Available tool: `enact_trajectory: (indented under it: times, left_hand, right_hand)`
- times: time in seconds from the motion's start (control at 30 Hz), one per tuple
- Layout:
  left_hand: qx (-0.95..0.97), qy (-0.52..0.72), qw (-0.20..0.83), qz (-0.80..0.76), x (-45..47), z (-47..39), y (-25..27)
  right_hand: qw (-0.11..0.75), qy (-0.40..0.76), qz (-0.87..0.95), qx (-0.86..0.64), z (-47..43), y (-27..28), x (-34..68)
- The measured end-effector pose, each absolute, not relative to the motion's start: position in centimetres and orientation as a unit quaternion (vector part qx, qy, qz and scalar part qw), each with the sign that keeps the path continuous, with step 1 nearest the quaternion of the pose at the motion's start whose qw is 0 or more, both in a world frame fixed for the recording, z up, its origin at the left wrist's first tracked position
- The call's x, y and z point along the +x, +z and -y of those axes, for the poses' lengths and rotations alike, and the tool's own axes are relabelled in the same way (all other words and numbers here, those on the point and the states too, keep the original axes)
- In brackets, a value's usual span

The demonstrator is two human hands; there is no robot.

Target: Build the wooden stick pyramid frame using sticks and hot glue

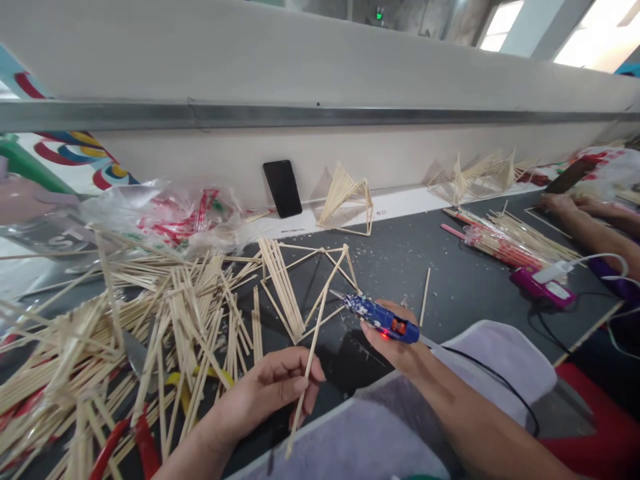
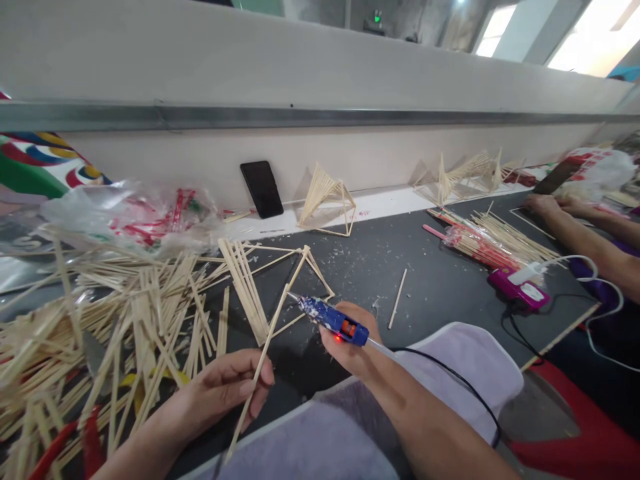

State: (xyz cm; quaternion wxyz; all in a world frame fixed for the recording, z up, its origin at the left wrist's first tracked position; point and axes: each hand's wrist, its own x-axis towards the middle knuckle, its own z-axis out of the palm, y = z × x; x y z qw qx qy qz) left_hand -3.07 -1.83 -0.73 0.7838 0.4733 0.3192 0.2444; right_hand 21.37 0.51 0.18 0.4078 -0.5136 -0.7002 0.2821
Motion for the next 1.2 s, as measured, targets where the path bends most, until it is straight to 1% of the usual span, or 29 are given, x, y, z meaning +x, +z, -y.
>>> enact_trajectory:
  times: [0.2, 0.53, 0.93, 1.07, 1.13, 1.2]
  left_hand:
    - [0.474, 0.231, 0.788, -0.317, -3.01, 1.73, -0.57]
    - [0.472, 0.242, 0.783, -0.324, -2.87, 1.88, -0.39]
    - [0.470, 0.243, 0.785, -0.322, -2.87, 1.89, -0.32]
    - [0.471, 0.244, 0.786, -0.318, -2.93, 1.83, -0.41]
    - [0.471, 0.253, 0.783, -0.318, -2.97, 1.84, -0.58]
    - [0.469, 0.265, 0.781, -0.315, -2.95, 1.88, -0.78]
  right_hand:
    - [0.395, 0.271, 0.710, -0.517, -0.61, -0.50, 21.59]
    - [0.388, 0.258, 0.703, -0.537, -0.66, -0.57, 21.60]
    - [0.384, 0.296, 0.681, -0.549, -0.82, -0.59, 21.49]
    - [0.373, 0.277, 0.699, -0.544, -0.81, -0.45, 21.24]
    - [0.383, 0.266, 0.703, -0.538, -0.73, -0.17, 21.20]
    - [0.414, 0.252, 0.689, -0.539, -0.71, 0.01, 21.43]
